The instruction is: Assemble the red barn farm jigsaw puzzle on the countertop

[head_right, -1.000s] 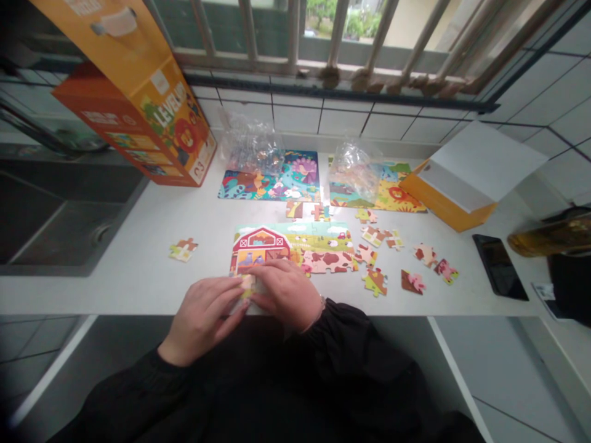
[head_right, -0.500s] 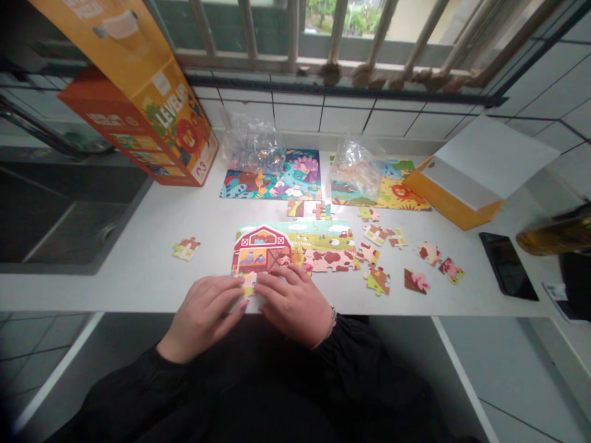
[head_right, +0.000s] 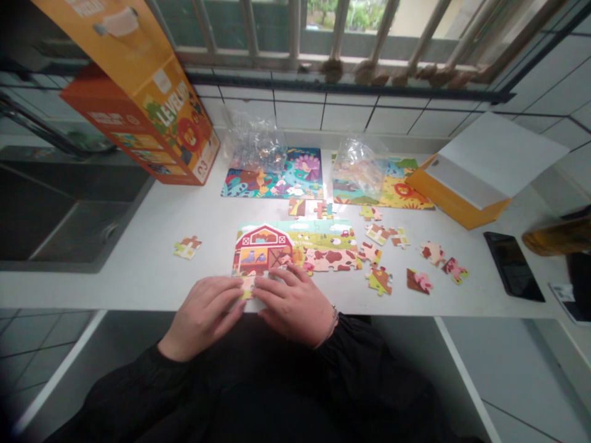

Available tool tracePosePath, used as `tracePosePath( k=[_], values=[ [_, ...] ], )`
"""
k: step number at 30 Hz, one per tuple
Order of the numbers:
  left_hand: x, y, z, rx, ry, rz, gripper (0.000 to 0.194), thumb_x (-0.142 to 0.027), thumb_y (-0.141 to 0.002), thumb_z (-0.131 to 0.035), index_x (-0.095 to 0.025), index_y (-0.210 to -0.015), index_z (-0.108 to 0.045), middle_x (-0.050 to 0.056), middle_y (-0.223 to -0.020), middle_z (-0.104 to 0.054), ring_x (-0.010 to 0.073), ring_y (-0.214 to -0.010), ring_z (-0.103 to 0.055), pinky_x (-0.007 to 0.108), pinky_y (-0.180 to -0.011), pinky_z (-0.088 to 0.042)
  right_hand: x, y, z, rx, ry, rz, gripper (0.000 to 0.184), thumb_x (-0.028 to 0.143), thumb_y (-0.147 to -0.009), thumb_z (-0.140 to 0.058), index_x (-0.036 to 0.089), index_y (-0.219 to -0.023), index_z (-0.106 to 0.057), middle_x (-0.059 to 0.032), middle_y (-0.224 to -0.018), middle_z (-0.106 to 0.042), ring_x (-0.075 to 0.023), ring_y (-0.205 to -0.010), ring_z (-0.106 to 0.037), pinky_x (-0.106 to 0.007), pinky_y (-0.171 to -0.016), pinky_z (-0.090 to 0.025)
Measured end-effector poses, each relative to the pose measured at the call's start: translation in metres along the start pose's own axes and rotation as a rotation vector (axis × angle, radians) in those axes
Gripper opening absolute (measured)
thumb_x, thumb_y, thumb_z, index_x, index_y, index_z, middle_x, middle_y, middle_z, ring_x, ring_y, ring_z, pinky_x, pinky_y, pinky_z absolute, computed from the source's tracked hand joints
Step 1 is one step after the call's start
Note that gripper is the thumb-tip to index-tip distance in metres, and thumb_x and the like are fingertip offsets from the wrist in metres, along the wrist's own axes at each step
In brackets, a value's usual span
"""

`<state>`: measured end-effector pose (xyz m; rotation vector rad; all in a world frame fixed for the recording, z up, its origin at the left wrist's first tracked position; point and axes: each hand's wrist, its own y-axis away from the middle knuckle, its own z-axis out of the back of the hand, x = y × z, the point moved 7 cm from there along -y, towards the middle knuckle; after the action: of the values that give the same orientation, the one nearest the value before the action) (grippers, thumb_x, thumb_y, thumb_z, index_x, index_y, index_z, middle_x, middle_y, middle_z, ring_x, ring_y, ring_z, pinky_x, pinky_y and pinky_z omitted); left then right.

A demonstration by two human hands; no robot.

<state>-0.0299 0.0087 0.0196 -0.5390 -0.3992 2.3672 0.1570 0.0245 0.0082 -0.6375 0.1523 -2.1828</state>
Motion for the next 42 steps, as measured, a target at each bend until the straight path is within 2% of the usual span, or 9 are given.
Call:
tracePosePath(
  k=[11,20,27,30,35,39,42],
  values=[
    [0.002,0.0,0.001,-0.025,-0.014,0.017,0.024,-0.016,-0.098,-0.073,-0.022,-0.121,-0.069,0.012,-0.126,-0.079,0.0282,-0.116,-0.074,0.046,-0.101,-0.058,0.0,-0.001,-0.003,0.037,-0.004,-0.019,0.055,0.037,-0.101,-0.076,0.032,-0.154,-0.06,-0.004,-0.158,-0.067,-0.0318,-0.147,-0.056,-0.057,-0.128,-0.036],
    [0.002,0.0,0.0,-0.022,-0.02,0.026,0.024,-0.017,-0.1,-0.071,-0.022,-0.122,-0.066,0.011,-0.125,-0.078,0.0288,-0.115,-0.074,0.046,-0.099,-0.058,0.0,-0.002,-0.003,0.051,0.029,-0.028,0.06,0.042,-0.1,-0.077,0.032,-0.155,-0.058,-0.0086,-0.157,-0.066,-0.0331,-0.146,-0.056,-0.058,-0.128,-0.036],
    [0.016,0.006,0.011,-0.133,-0.026,0.139,0.034,-0.015,-0.099,-0.072,-0.021,-0.131,-0.061,0.013,-0.124,-0.075,0.0287,-0.117,-0.072,0.046,-0.103,-0.057,-0.002,-0.002,-0.002,0.033,-0.041,-0.031,0.059,0.045,-0.103,-0.072,0.024,-0.155,-0.055,-0.0128,-0.154,-0.067,-0.0333,-0.144,-0.058,-0.059,-0.13,-0.035],
    [0.021,0.009,0.011,-0.107,-0.062,0.146,0.035,-0.018,-0.099,-0.074,-0.021,-0.131,-0.062,0.014,-0.128,-0.076,0.0305,-0.119,-0.071,0.048,-0.104,-0.055,-0.001,-0.002,-0.001,0.032,-0.034,-0.032,0.052,0.044,-0.102,-0.074,0.026,-0.148,-0.059,-0.0122,-0.152,-0.068,-0.0335,-0.143,-0.058,-0.059,-0.128,-0.037],
    [0.018,0.007,0.006,0.003,-0.101,0.089,0.053,-0.027,-0.099,-0.076,-0.023,-0.149,-0.058,0.015,-0.149,-0.071,0.0339,-0.133,-0.067,0.051,-0.108,-0.051,0.0,-0.002,0.001,0.031,-0.006,-0.03,0.05,0.043,-0.101,-0.075,0.026,-0.145,-0.061,-0.0121,-0.154,-0.066,-0.034,-0.143,-0.058,-0.058,-0.127,-0.038],
    [0.015,0.006,0.002,0.067,-0.11,0.057,0.049,-0.031,-0.101,-0.075,-0.025,-0.148,-0.061,0.012,-0.148,-0.072,0.0337,-0.133,-0.067,0.052,-0.109,-0.05,0.0,-0.002,0.001,0.028,-0.022,-0.024,0.049,0.04,-0.1,-0.076,0.026,-0.145,-0.061,-0.0125,-0.152,-0.067,-0.0335,-0.142,-0.059,-0.059,-0.128,-0.038],
    [0.016,0.005,0.002,0.072,-0.073,0.077,0.046,-0.031,-0.101,-0.074,-0.026,-0.146,-0.063,0.012,-0.146,-0.073,0.0328,-0.132,-0.068,0.052,-0.109,-0.051,-0.001,-0.002,0.0,0.03,-0.025,-0.027,0.049,0.041,-0.1,-0.076,0.027,-0.144,-0.061,-0.0121,-0.152,-0.067,-0.0334,-0.142,-0.059,-0.059,-0.128,-0.038]
  ],
)
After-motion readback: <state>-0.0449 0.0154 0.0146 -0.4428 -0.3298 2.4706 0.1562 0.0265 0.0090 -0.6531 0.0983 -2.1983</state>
